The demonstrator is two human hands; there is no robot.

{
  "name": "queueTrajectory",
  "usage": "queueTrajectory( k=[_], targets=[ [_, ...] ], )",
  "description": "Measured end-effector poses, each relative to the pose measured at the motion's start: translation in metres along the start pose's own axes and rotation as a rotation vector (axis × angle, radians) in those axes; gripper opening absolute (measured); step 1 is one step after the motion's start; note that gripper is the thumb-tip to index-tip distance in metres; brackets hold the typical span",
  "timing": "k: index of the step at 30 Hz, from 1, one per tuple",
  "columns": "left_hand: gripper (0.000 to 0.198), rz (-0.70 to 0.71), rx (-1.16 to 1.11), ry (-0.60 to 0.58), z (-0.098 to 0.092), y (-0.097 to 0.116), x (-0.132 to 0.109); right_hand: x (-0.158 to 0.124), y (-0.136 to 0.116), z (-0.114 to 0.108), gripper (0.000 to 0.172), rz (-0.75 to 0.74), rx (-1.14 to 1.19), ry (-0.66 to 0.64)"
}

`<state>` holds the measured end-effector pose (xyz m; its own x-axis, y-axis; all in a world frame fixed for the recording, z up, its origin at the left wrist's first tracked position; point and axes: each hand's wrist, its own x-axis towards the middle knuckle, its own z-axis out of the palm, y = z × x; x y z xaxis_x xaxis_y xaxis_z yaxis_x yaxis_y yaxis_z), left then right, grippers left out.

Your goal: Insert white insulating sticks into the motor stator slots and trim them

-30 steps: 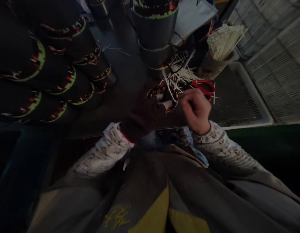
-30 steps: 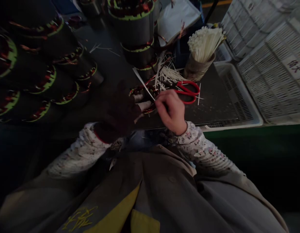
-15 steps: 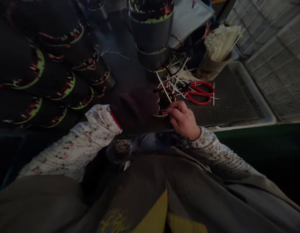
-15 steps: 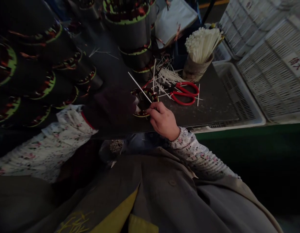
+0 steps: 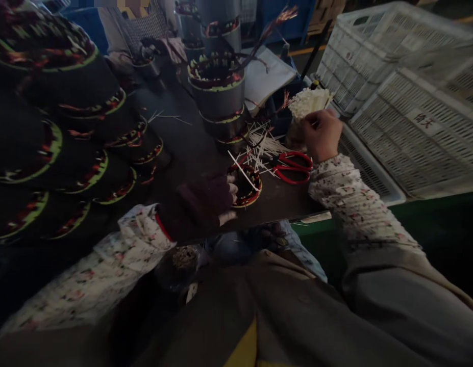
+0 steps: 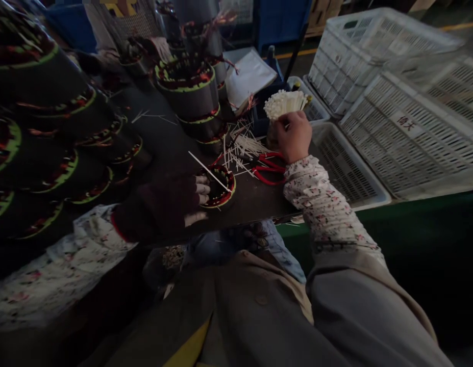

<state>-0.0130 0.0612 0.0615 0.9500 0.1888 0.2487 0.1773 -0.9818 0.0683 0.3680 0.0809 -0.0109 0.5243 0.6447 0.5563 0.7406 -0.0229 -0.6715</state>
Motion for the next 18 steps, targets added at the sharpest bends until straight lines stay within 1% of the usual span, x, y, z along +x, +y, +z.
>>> queueTrajectory(
  k=[3,4,6,9,12,14,15,16,18],
  targets=[
    [0.006,0.050,-0.131,-0.017,0.013,0.003,-0.002,-0.006,-0.004,-0.011,0.015,-0.020,-0.017,-0.023],
    [0.006,0.022,-0.154,-0.006,0.018,0.005,-0.003,-0.009,-0.004,-0.015,0.015,-0.029,0.006,-0.026],
    [0.012,-0.066,-0.110,0.048,0.029,0.011,-0.005,-0.015,0.000,-0.021,0.012,-0.022,0.077,-0.026],
    [0.021,-0.150,0.012,0.205,0.045,0.025,-0.004,-0.016,0.008,-0.021,0.006,0.010,0.139,0.000],
    [0.018,-0.196,-0.003,0.406,0.060,0.036,0.000,-0.013,0.009,-0.018,0.005,0.025,0.112,-0.021],
    [0.019,-0.237,-0.052,0.521,0.066,0.037,0.002,-0.013,0.001,-0.022,0.004,0.000,0.166,0.009],
    [0.019,-0.245,-0.072,0.548,0.068,0.036,0.003,-0.015,-0.006,-0.026,0.006,-0.038,0.229,0.056],
    [0.017,-0.241,-0.080,0.546,0.068,0.035,0.003,-0.020,-0.016,-0.032,0.009,-0.094,0.306,0.112],
    [0.013,-0.215,-0.053,0.492,0.067,0.033,0.004,-0.037,-0.039,-0.048,0.014,-0.234,0.434,0.211]
  ],
)
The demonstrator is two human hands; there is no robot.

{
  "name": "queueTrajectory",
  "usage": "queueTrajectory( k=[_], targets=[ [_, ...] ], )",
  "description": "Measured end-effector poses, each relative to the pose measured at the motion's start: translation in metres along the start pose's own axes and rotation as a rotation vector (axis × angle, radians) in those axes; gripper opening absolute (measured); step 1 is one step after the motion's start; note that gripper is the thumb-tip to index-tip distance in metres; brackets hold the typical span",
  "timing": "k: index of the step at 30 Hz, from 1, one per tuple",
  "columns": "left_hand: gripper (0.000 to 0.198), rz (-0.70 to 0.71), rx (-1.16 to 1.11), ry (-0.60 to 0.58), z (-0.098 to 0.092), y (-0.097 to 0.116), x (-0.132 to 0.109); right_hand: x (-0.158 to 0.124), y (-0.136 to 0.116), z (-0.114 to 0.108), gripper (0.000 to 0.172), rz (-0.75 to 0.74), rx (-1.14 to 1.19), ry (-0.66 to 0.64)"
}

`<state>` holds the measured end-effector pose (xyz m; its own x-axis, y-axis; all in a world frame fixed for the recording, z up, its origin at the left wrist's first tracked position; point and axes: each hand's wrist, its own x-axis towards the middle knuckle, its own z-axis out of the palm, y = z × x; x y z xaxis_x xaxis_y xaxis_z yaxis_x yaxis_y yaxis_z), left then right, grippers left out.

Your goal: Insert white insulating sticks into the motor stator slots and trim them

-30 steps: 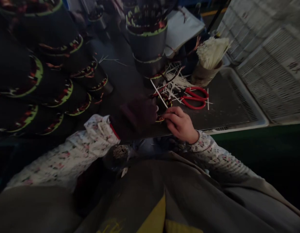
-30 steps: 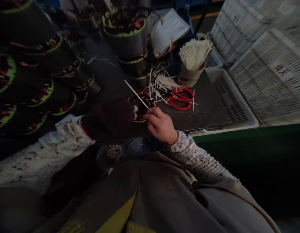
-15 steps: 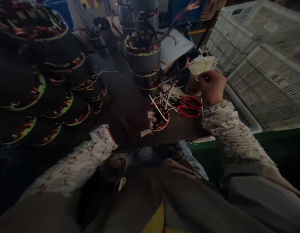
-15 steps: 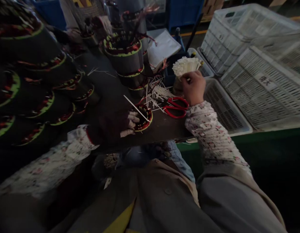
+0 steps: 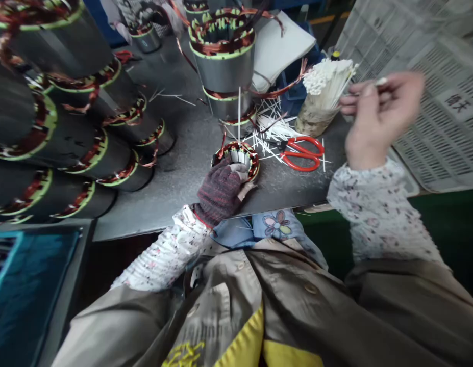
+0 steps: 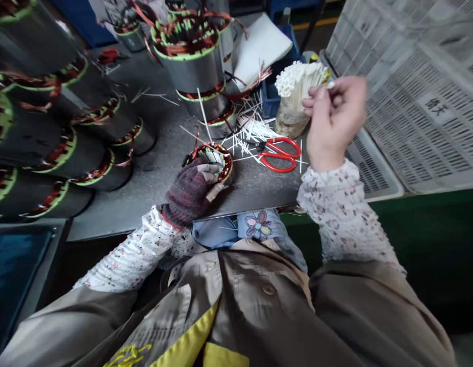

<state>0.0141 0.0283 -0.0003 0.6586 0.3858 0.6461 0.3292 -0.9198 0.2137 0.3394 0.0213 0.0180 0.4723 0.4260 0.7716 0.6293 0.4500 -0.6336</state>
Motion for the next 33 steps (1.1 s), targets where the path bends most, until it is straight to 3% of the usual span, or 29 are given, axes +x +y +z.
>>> queueTrajectory(
  k=[3,5,8,11,17,22,25,28,30,33],
  targets=[
    [0.015,-0.009,0.081,-0.075,-0.002,0.000,0.002,-0.032,-0.051,-0.010,0.012,-0.153,-0.002,-0.049],
    [0.019,-0.049,0.136,-0.090,-0.003,0.002,0.002,-0.061,-0.077,-0.015,0.014,-0.180,0.018,-0.247],
    [0.023,-0.081,0.183,-0.074,-0.002,0.006,0.001,-0.102,-0.096,-0.016,0.016,-0.205,0.229,-0.472],
    [0.025,-0.101,0.202,-0.052,-0.001,0.011,0.000,-0.123,-0.098,-0.018,0.018,-0.158,0.315,-0.507],
    [0.060,-0.057,0.236,-0.008,-0.003,0.013,0.001,-0.118,-0.096,-0.020,0.027,-0.036,0.275,-0.659],
    [0.069,-0.094,0.130,0.004,0.001,0.008,-0.006,-0.116,-0.095,0.016,0.030,0.205,0.281,-0.645],
    [0.065,-0.203,-0.084,0.053,0.006,0.009,-0.010,-0.117,-0.095,0.034,0.034,0.439,0.337,-0.613],
    [0.061,-0.336,-0.347,0.084,0.010,0.012,-0.009,-0.116,-0.094,0.036,0.035,0.587,0.415,-0.628],
    [0.045,-0.347,-0.361,0.113,0.010,0.014,-0.005,-0.113,-0.096,0.032,0.035,0.584,0.416,-0.654],
    [0.017,-0.284,-0.251,0.145,0.005,0.016,0.002,-0.107,-0.100,0.027,0.032,0.450,0.368,-0.675]
  ],
)
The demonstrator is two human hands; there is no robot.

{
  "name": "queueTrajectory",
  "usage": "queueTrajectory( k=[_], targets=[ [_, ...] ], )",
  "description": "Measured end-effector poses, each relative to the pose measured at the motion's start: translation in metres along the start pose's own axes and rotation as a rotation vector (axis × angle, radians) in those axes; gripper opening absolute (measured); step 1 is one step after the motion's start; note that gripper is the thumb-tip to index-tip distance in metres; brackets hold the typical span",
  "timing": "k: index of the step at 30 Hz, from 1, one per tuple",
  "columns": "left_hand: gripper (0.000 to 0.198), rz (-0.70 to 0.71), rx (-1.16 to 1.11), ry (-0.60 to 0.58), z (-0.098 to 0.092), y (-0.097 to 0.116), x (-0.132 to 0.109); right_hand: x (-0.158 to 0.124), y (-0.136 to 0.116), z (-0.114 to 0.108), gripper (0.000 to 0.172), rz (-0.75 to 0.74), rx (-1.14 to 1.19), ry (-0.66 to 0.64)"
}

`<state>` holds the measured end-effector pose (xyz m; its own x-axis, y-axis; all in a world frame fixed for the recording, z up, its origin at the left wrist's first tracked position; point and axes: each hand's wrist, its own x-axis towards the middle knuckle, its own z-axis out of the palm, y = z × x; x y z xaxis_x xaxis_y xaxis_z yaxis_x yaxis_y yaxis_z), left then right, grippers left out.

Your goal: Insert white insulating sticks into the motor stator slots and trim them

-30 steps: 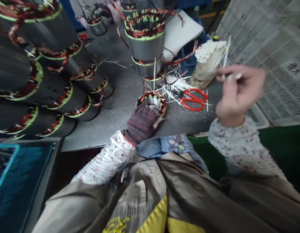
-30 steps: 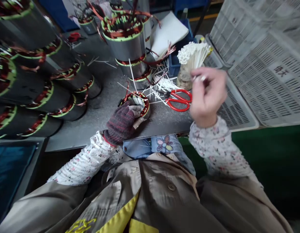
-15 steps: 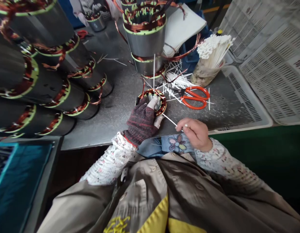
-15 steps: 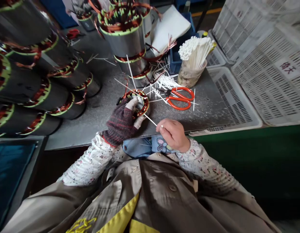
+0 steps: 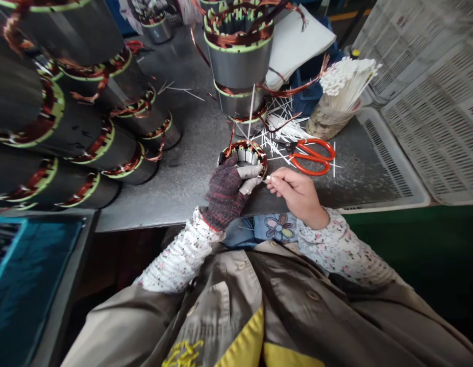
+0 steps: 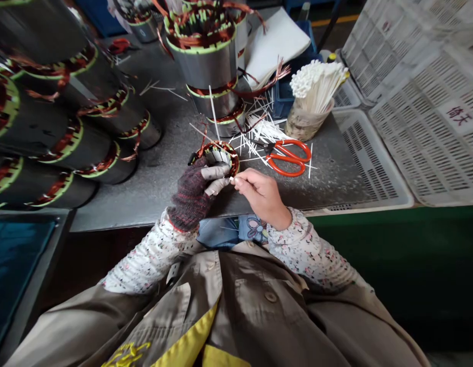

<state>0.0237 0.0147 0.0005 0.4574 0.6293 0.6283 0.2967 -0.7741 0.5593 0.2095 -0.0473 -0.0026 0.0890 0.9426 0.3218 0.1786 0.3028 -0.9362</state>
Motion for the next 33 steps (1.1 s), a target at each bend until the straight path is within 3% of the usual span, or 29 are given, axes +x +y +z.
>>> queueTrajectory(
  k=[4,14,18,21,24,26,30,33],
  targets=[
    [0.018,-0.033,0.076,-0.050,-0.004,0.003,0.003,0.005,-0.005,0.001,0.028,-0.113,-0.167,-0.009],
    [0.022,0.054,0.107,-0.132,-0.004,-0.006,0.003,0.018,0.000,0.002,0.025,-0.078,-0.331,0.003],
    [0.019,0.110,0.187,-0.144,-0.006,-0.004,0.004,0.015,-0.017,-0.002,0.032,-0.092,-0.395,-0.116],
    [0.020,0.086,0.219,-0.142,-0.006,0.001,0.006,0.010,-0.028,-0.014,0.033,-0.018,-0.201,-0.184],
    [0.018,0.068,0.185,-0.120,-0.005,0.003,0.007,0.007,-0.030,-0.022,0.035,0.054,0.044,-0.116],
    [0.021,0.058,0.165,-0.109,-0.005,0.002,0.006,0.006,-0.025,-0.018,0.038,0.046,0.172,-0.064],
    [0.030,-0.032,0.148,-0.123,-0.004,0.000,0.006,0.001,-0.017,-0.006,0.046,0.109,0.396,-0.176],
    [0.036,-0.102,0.155,-0.132,-0.003,0.002,0.008,-0.011,-0.025,-0.014,0.046,0.195,0.492,-0.180]
  ],
)
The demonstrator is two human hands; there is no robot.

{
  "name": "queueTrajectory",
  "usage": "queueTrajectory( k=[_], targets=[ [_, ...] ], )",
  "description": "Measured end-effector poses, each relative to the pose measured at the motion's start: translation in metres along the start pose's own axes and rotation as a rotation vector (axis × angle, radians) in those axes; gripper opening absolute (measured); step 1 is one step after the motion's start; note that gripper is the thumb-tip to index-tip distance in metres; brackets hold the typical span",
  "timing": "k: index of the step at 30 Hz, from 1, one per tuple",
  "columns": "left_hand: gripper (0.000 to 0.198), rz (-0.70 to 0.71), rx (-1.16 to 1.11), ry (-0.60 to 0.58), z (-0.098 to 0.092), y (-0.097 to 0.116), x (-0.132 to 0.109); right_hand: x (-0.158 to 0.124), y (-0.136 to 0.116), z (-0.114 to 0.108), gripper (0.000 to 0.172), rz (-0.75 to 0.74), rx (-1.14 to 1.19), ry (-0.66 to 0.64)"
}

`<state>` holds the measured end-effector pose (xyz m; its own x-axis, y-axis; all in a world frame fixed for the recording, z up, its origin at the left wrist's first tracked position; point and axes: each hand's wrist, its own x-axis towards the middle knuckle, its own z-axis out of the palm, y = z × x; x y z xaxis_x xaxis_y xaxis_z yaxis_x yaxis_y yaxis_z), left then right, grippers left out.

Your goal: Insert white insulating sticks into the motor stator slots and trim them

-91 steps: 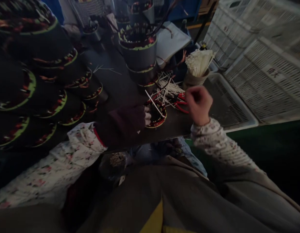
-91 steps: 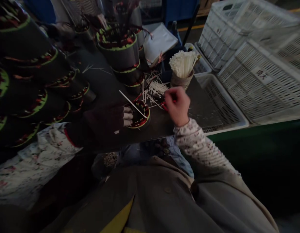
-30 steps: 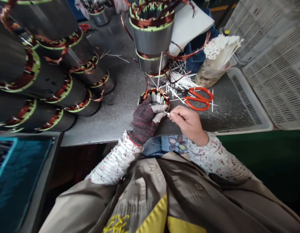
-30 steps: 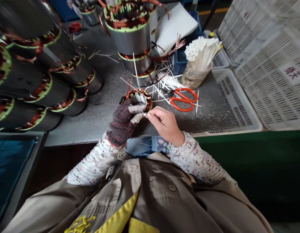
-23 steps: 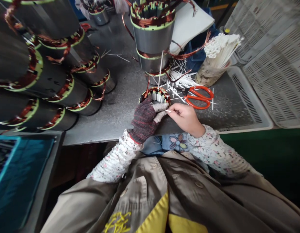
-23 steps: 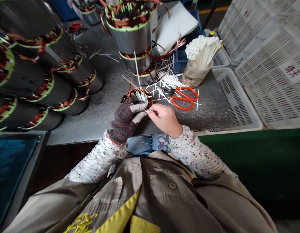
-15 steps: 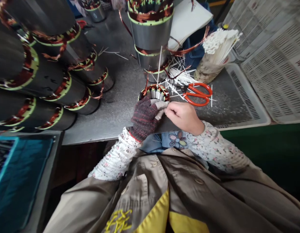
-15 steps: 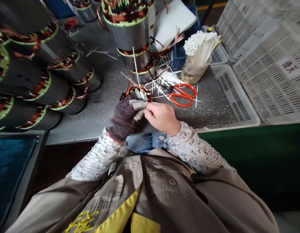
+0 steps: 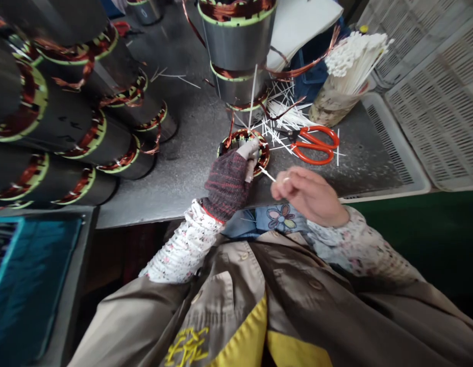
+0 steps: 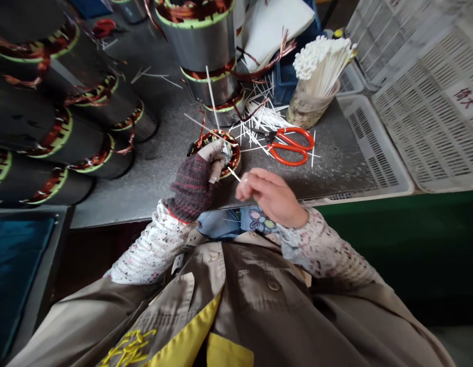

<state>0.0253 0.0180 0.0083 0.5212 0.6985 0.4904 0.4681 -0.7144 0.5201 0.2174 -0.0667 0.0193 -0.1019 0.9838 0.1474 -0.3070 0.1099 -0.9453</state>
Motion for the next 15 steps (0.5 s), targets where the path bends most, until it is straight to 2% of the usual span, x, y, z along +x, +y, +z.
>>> queueTrajectory(
  k=[2,4,6,8,11,13,15],
  targets=[
    [0.041,-0.016,0.027,-0.025,-0.001,0.003,0.001,-0.005,-0.011,-0.004,0.045,0.020,-0.009,0.046],
    [0.047,-0.019,0.047,-0.060,-0.003,0.006,0.001,0.003,-0.018,-0.007,0.043,0.000,-0.020,0.090],
    [0.049,-0.018,0.061,-0.090,-0.003,0.006,-0.001,0.025,-0.014,-0.005,0.040,-0.042,-0.012,0.156],
    [0.050,-0.006,0.077,-0.096,-0.002,0.004,-0.003,0.054,0.001,0.000,0.038,-0.080,-0.042,0.233],
    [0.049,0.011,0.056,-0.057,-0.003,-0.002,-0.005,0.082,0.027,0.007,0.042,-0.149,-0.224,0.271],
    [0.050,0.027,-0.055,-0.069,-0.008,-0.004,-0.005,0.080,0.034,0.005,0.044,-0.234,-0.389,0.273],
    [0.048,0.081,-0.165,-0.129,-0.019,-0.005,-0.005,0.066,0.032,-0.002,0.038,-0.335,-0.617,0.238]
  ],
)
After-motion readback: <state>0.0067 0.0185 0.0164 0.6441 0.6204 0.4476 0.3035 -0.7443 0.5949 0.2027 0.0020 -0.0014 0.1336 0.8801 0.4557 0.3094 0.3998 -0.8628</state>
